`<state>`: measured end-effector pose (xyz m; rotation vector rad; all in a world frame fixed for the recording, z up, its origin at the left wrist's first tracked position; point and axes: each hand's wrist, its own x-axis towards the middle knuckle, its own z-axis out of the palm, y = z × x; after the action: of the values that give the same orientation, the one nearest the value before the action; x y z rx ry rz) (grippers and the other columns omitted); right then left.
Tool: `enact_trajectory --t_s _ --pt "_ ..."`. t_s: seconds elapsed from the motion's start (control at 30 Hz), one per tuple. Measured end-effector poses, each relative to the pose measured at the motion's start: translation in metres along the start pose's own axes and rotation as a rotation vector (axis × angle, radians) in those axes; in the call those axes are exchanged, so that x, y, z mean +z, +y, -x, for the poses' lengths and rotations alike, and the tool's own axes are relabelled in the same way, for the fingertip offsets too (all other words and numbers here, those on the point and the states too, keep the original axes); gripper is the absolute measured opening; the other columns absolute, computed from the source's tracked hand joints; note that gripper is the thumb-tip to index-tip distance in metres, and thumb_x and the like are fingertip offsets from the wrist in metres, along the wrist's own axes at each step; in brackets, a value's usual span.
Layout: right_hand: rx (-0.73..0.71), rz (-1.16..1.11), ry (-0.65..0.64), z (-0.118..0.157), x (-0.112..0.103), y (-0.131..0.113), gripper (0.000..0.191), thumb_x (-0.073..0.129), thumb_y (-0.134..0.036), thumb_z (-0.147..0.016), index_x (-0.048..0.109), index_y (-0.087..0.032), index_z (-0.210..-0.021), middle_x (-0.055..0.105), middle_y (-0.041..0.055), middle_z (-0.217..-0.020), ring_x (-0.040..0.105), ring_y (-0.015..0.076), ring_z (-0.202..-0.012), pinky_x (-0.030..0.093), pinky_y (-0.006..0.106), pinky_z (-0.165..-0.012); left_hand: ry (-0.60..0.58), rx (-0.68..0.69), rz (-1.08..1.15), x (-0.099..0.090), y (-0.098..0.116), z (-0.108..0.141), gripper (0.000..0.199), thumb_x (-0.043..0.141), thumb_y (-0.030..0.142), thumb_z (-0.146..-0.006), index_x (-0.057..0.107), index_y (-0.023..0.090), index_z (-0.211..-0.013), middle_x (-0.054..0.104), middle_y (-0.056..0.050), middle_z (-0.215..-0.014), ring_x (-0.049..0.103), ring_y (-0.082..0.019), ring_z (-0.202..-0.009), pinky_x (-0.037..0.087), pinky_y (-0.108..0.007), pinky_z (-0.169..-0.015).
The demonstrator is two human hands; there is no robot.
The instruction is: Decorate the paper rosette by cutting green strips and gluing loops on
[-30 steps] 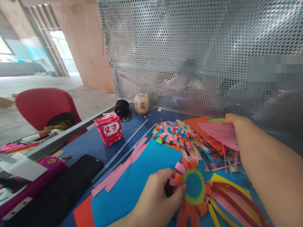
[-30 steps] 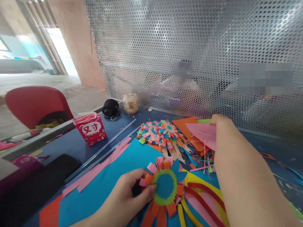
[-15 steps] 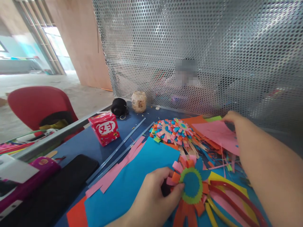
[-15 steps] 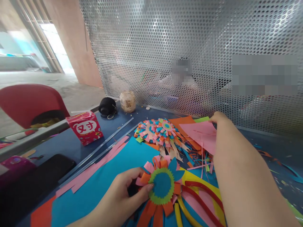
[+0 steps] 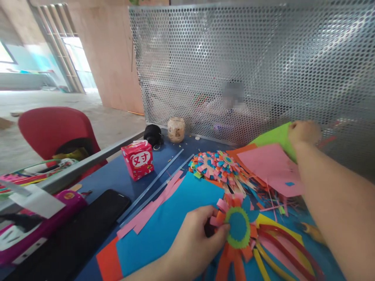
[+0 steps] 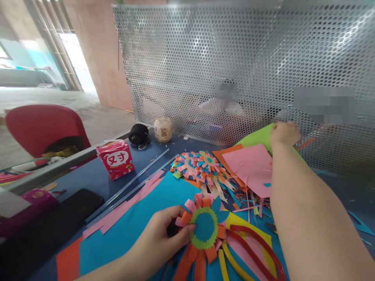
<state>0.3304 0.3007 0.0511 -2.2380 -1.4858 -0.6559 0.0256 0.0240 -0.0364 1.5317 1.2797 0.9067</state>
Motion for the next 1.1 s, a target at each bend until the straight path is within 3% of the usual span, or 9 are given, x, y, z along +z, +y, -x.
enact_trajectory --t_s 0.17,0.33,0.5,0.6,0.73,0.9,1.03,1.1 --pt "0.077 -0.101 0.282 0.000 -0.039 -0.004 0.036 0.033 -0.028 -0.088 0.056 -0.010 -0.108 0.050 0.0186 -0.112 0.042 0.0257 -0.100 0.026 0.035 -0.065 0.005 0.009 0.038 0.001 -0.002 0.000 0.015 0.047 0.029 -0.073 0.044 0.017 -0.065 0.038 0.005 -0.056 0.032 -0.008 -0.052 0.024 -0.020 -0.045" --pt "0.034 -0.180 0.345 0.002 -0.069 -0.001 0.038 0.031 -0.030 -0.088 0.055 -0.008 -0.109 0.055 0.0193 -0.104 0.047 0.0212 -0.091 0.023 0.033 -0.060 0.027 0.060 0.027 0.000 -0.003 0.000 0.014 0.048 0.029 -0.072 0.045 0.017 -0.064 0.039 0.005 -0.056 0.033 -0.008 -0.052 0.025 -0.020 -0.046" --pt "-0.059 -0.210 0.435 0.017 -0.109 0.005 0.038 0.033 -0.032 -0.088 0.056 -0.007 -0.104 0.059 0.0177 -0.100 0.047 0.0209 -0.096 0.026 0.032 -0.069 0.081 0.122 -0.025 -0.003 -0.004 -0.003 0.014 0.047 0.029 -0.072 0.046 0.017 -0.066 0.043 0.004 -0.059 0.038 -0.009 -0.055 0.028 -0.020 -0.050" --pt "-0.157 -0.276 0.511 0.044 -0.136 0.017 0.035 0.033 -0.026 -0.087 0.050 -0.003 -0.109 0.059 0.0180 -0.098 0.052 0.0178 -0.086 0.030 0.028 -0.066 0.107 0.149 -0.051 -0.003 -0.007 -0.005 0.014 0.048 0.029 -0.072 0.044 0.017 -0.065 0.041 0.004 -0.058 0.038 -0.009 -0.055 0.029 -0.020 -0.050" --pt "-0.296 -0.293 0.545 0.102 -0.166 0.041 0.029 0.040 -0.021 -0.083 0.052 -0.012 -0.108 0.063 0.0115 -0.092 0.056 0.0178 -0.081 0.036 0.025 -0.068 0.125 0.190 -0.066 -0.005 -0.008 -0.007 0.014 0.049 0.029 -0.071 0.045 0.018 -0.065 0.045 0.003 -0.058 0.043 -0.011 -0.055 0.033 -0.022 -0.051" --pt "-0.396 -0.441 0.579 0.172 -0.190 0.058 0.024 0.044 -0.019 -0.080 0.058 -0.020 -0.099 0.065 0.0059 -0.090 0.060 0.0168 -0.078 0.042 0.025 -0.071 0.133 0.253 -0.041 -0.006 -0.010 -0.008 0.015 0.051 0.026 -0.070 0.047 0.018 -0.082 0.057 -0.002 -0.078 0.053 -0.015 -0.069 0.041 -0.026 -0.062" --pt "-0.234 -0.819 0.546 0.206 -0.195 0.052 0.020 0.052 -0.026 -0.075 0.060 -0.020 -0.093 0.066 0.0047 -0.083 0.061 0.0159 -0.072 0.047 0.027 -0.067 0.257 0.303 -0.118 -0.008 -0.014 -0.008 0.029 0.057 0.025 -0.066 0.044 0.016 -0.091 0.053 -0.009 -0.095 0.052 -0.020 -0.088 0.042 -0.033 -0.074" --pt "-0.123 -1.025 0.401 0.218 -0.192 0.043 0.024 0.056 -0.031 -0.072 0.060 -0.019 -0.092 0.067 0.0055 -0.082 0.062 0.0175 -0.072 0.048 0.031 -0.066 0.368 0.332 -0.166 -0.010 -0.011 -0.005 0.044 0.061 0.028 -0.062 0.043 0.015 -0.100 0.048 -0.012 -0.106 0.046 -0.025 -0.102 0.038 -0.039 -0.083"
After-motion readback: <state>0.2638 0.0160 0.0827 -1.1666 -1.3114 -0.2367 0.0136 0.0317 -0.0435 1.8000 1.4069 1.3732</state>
